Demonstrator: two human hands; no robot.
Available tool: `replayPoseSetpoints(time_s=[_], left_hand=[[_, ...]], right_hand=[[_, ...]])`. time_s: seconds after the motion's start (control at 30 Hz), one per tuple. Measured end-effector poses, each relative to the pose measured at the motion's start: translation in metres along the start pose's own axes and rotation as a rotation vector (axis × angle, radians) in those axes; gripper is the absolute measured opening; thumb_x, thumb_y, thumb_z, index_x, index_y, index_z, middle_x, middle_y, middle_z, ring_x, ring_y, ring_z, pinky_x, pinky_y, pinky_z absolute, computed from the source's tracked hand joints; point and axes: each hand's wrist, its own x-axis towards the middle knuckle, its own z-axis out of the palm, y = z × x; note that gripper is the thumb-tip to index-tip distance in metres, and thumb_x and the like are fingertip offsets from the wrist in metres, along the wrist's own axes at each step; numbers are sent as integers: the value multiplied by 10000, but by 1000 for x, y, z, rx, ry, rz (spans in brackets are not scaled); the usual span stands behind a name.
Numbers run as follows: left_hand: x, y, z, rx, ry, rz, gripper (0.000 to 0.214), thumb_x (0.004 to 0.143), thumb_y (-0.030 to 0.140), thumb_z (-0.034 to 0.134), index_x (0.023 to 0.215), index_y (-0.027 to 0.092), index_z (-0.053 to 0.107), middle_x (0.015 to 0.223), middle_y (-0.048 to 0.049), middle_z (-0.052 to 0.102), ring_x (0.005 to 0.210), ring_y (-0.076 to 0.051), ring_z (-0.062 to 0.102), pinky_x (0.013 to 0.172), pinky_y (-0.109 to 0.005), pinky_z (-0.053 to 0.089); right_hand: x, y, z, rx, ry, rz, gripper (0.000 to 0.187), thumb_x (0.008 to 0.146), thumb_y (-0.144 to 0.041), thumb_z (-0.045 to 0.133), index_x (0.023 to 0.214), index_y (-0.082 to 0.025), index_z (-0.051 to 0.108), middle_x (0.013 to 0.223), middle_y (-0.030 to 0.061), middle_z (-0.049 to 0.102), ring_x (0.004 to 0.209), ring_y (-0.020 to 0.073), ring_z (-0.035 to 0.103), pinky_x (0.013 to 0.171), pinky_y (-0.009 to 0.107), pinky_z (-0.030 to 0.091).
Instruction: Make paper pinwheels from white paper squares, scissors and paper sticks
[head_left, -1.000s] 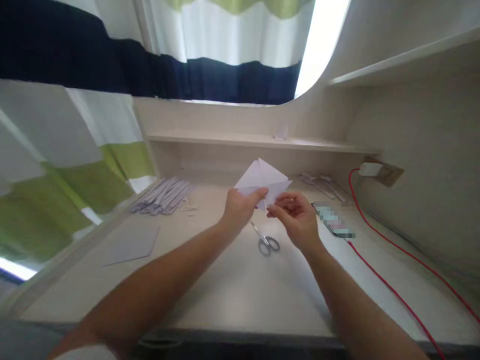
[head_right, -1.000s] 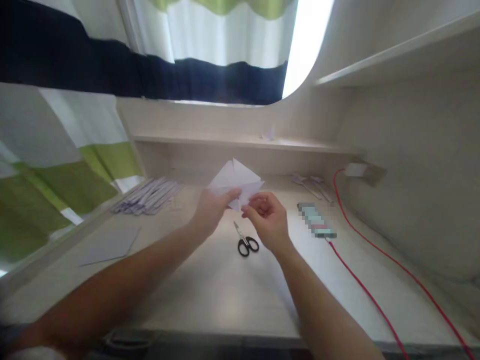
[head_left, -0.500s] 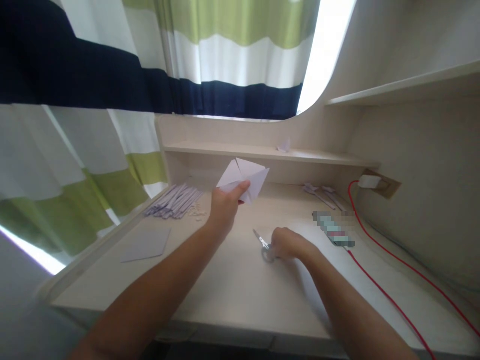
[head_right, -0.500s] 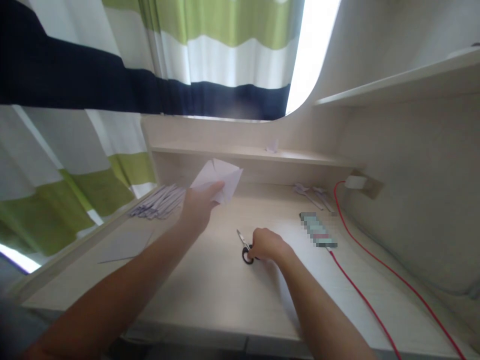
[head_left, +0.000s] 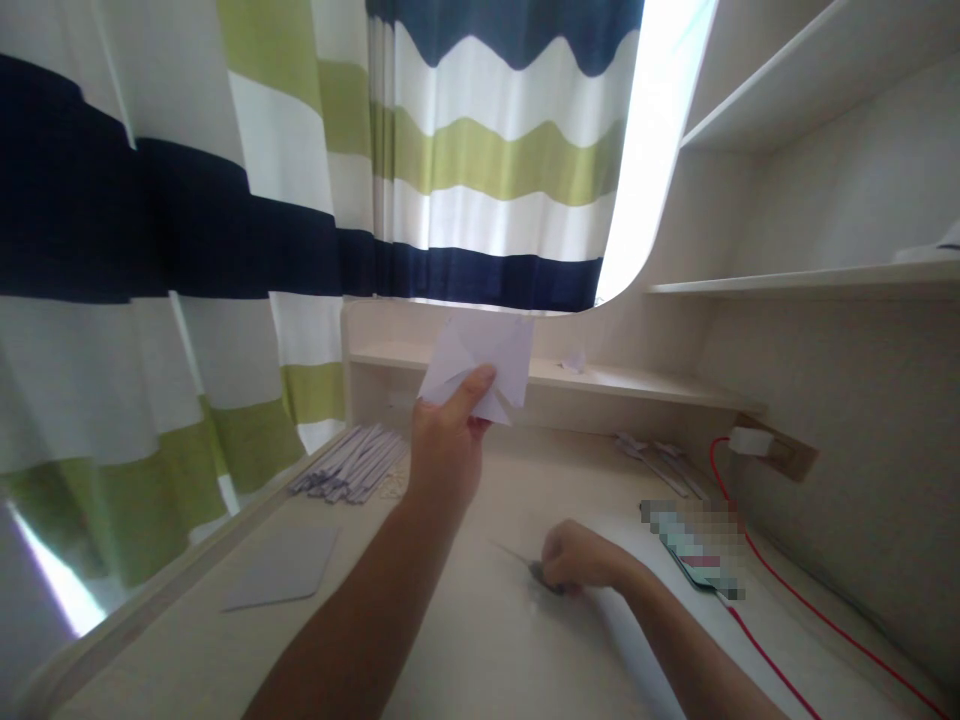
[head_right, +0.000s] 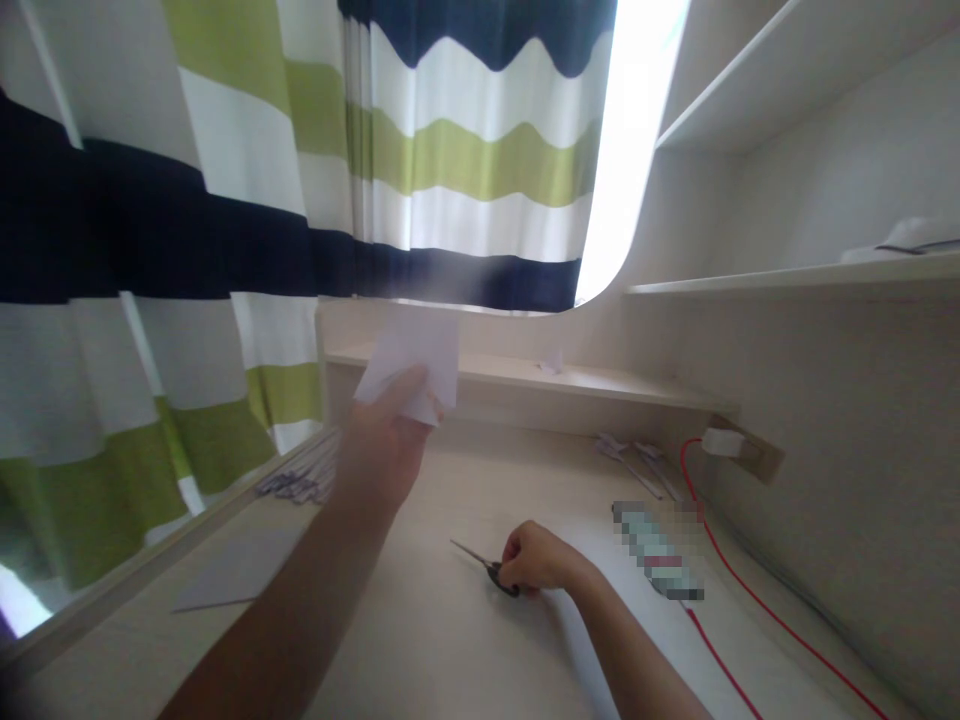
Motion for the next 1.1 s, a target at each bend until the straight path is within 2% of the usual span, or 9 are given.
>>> replayPoseSetpoints(time_s=[0.07, 0.13, 0.27, 0.33, 0.4, 0.53, 0.67, 0.9, 1.1], left_hand=[[4, 2, -4, -17, 28, 17, 261, 735, 265, 926, 858, 149, 727, 919, -72, 769, 920, -211, 772, 596, -182, 550], [5, 8, -6, -11, 60, 28, 245, 750, 268, 916, 878, 158, 737, 957, -85, 782, 1013, -244, 773, 665, -207, 592], [3, 23, -3, 32, 124, 46, 223, 755, 263, 905, 892, 162, 761, 1081, -122, 800, 1138, -292, 753, 801, -279, 635], [3, 25, -3, 37, 134, 38, 236, 739, 261, 917, 894, 165, 767, 1087, -115, 800, 1119, -288, 759, 808, -293, 638], [4, 22, -4, 14, 115, 26, 237, 738, 270, 920, 887, 173, 762, 1025, -94, 797, 1076, -265, 767, 784, -278, 632], [6, 14, -7, -3, 58, 45, 223, 775, 307, 900, 805, 187, 714, 804, -32, 744, 926, -198, 764, 694, -221, 588], [5, 11, -7, 40, 28, 54, 214, 794, 305, 878, 780, 188, 699, 801, -17, 738, 812, -160, 732, 659, -223, 572], [1, 16, -2, 127, 92, -4, 230, 770, 334, 880, 913, 183, 783, 1044, -90, 798, 851, -207, 752, 609, -251, 585], [-4, 27, 2, 260, 86, -51, 178, 789, 328, 871, 860, 177, 809, 1086, -125, 799, 887, -236, 760, 608, -264, 601]], right_hand=[[-3, -12, -5, 142, -40, -55, 163, 590, -205, 785, 614, -185, 626, 573, 0, 662, 528, 149, 616, 552, 271, 523], [-11, -30, -15, 268, -29, -152, 218, 616, -297, 806, 685, -186, 632, 674, 15, 703, 598, 140, 633, 630, 280, 551], [-35, -71, -39, 430, 48, -369, 367, 690, -481, 849, 812, -185, 670, 735, -24, 647, 659, 104, 552, 637, 240, 459], [-48, -88, -44, 531, 109, -539, 413, 655, -404, 938, 778, -194, 604, 703, -59, 576, 631, 91, 484, 596, 238, 391], [-58, -98, -43, 543, 216, -605, 447, 649, -359, 971, 747, -203, 564, 683, -69, 555, 623, 94, 456, 589, 246, 371], [-60, -103, -34, 419, 422, -616, 381, 730, -450, 941, 790, -204, 656, 732, -30, 622, 673, 133, 495, 649, 293, 399], [-49, -95, -30, 306, 553, -603, 420, 726, -533, 930, 760, -208, 665, 701, -24, 603, 671, 151, 477, 657, 318, 387], [-50, -93, -30, 297, 582, -640, 430, 728, -515, 927, 704, -218, 617, 673, -28, 584, 647, 147, 467, 633, 310, 383], [-54, -97, -30, 322, 545, -623, 435, 713, -508, 929, 701, -212, 611, 655, -30, 588, 609, 131, 447, 571, 284, 358]])
